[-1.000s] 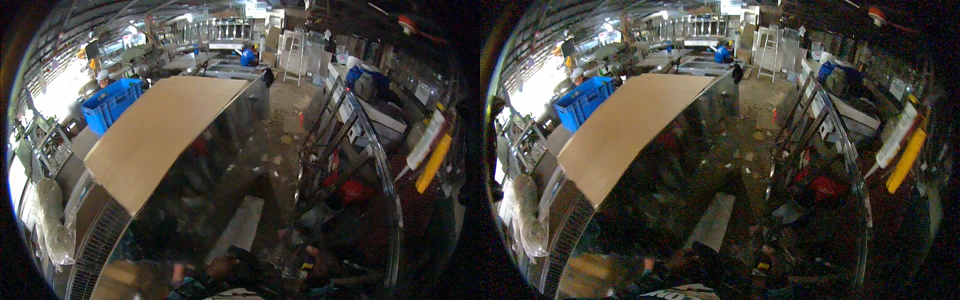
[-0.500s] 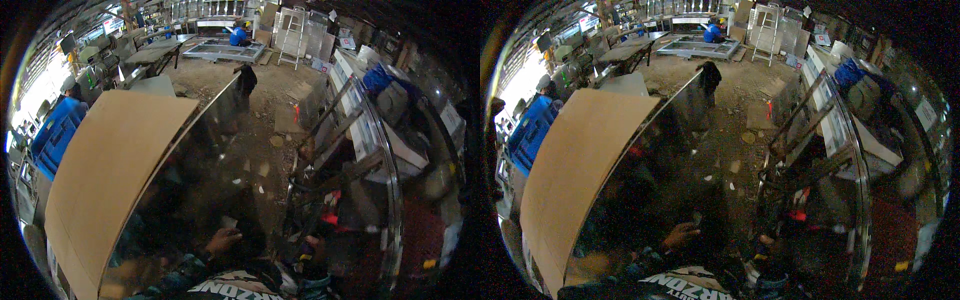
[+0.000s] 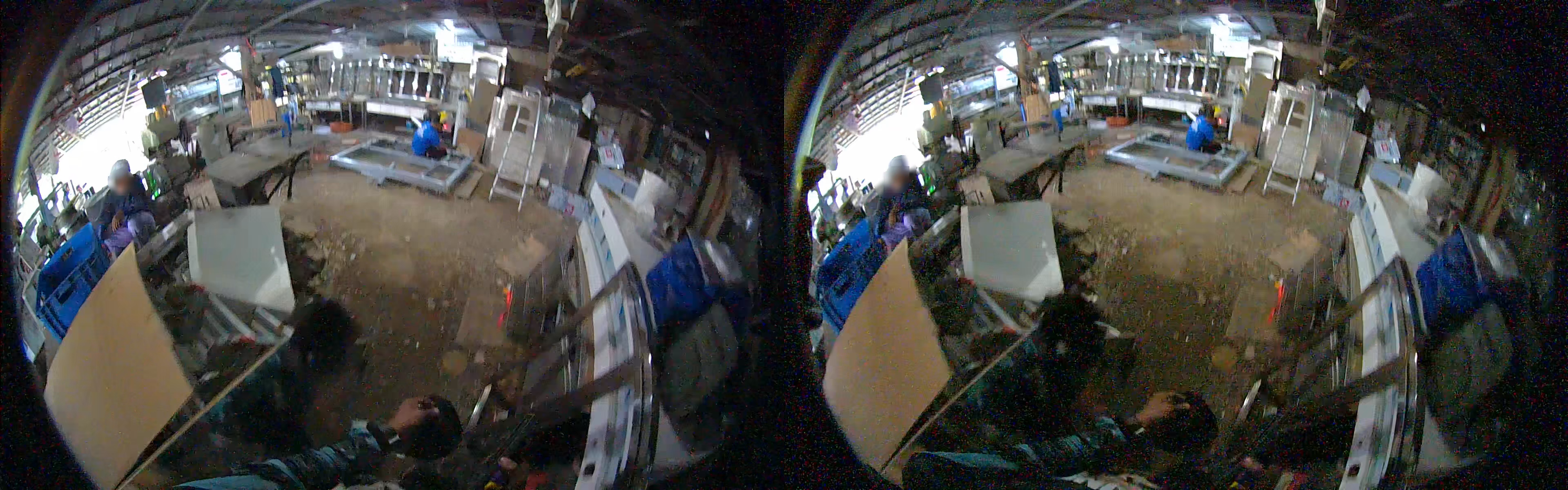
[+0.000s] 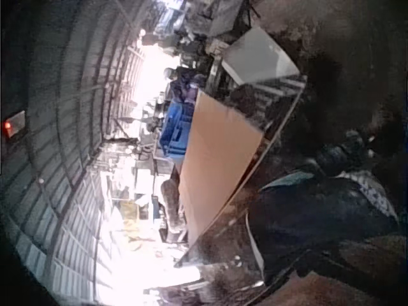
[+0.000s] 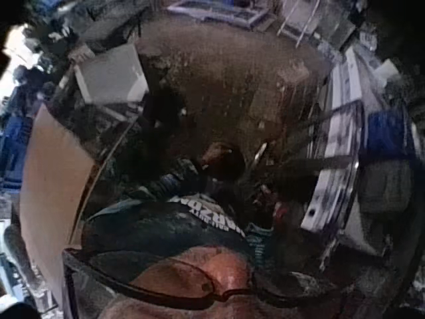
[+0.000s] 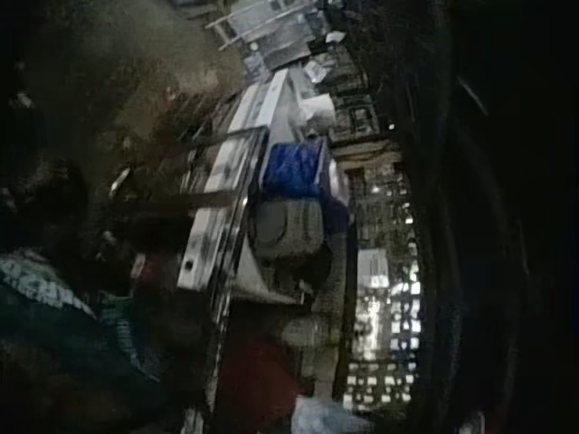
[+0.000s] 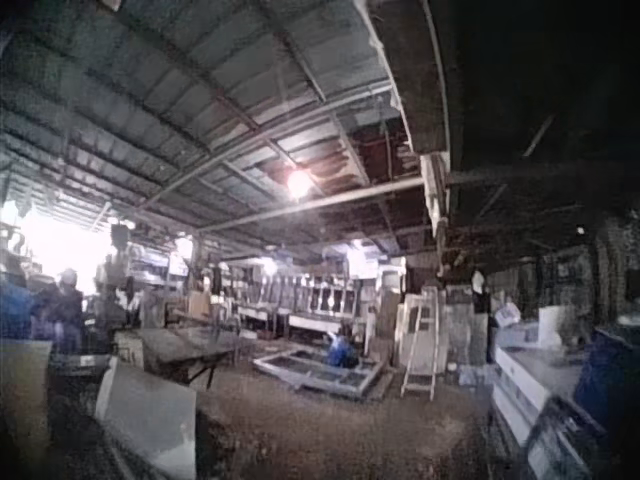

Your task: The person files the edges of small square metal pieces on a workbench using a hand file. They repeatedly pick up each piece, file its edges, and place it back on the table. The person then picks up a cap and walks through the workshop.

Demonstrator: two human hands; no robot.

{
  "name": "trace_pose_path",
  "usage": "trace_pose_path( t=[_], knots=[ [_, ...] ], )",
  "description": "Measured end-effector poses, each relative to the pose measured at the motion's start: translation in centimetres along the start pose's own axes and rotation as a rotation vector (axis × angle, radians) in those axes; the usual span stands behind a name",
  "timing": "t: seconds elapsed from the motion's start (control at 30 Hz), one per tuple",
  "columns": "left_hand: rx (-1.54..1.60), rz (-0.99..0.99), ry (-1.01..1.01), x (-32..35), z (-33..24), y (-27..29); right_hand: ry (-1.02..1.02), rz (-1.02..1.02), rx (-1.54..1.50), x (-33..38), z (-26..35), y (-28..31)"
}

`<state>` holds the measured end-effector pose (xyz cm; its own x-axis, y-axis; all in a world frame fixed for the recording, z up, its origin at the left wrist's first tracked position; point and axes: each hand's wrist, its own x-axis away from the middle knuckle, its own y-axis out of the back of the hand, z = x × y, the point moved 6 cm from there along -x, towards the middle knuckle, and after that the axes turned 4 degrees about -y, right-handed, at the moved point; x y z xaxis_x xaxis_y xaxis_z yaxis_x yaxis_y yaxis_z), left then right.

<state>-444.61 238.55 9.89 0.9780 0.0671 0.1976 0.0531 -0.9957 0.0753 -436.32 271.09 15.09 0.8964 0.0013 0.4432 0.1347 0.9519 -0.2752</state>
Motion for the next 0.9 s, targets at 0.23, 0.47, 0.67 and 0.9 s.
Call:
trace_pose_path(
  t=[0.23, 0.47, 0.67, 0.9],
  knots=[
    [0.217, -0.082, 0.176, -26.2, -2.9, -3.4, 0.013, 0.082, 0.112, -21.6, 16.1, -5.9],
    [-0.214, -0.038, 0.200, -45.9, -3.1, 3.5, -0.024, 0.111, 0.168, -42.6, 22.6, -10.6],
    [-1.033, -0.072, -0.065, -58.0, 3.7, 17.6, -0.082, 0.170, 0.177, -63.4, 25.6, -20.4],
    [-0.375, -0.309, 0.280, -73.6, 2.1, 29.6, -0.100, 0.157, 0.231, -82.8, 32.9, -30.8]
  ],
)
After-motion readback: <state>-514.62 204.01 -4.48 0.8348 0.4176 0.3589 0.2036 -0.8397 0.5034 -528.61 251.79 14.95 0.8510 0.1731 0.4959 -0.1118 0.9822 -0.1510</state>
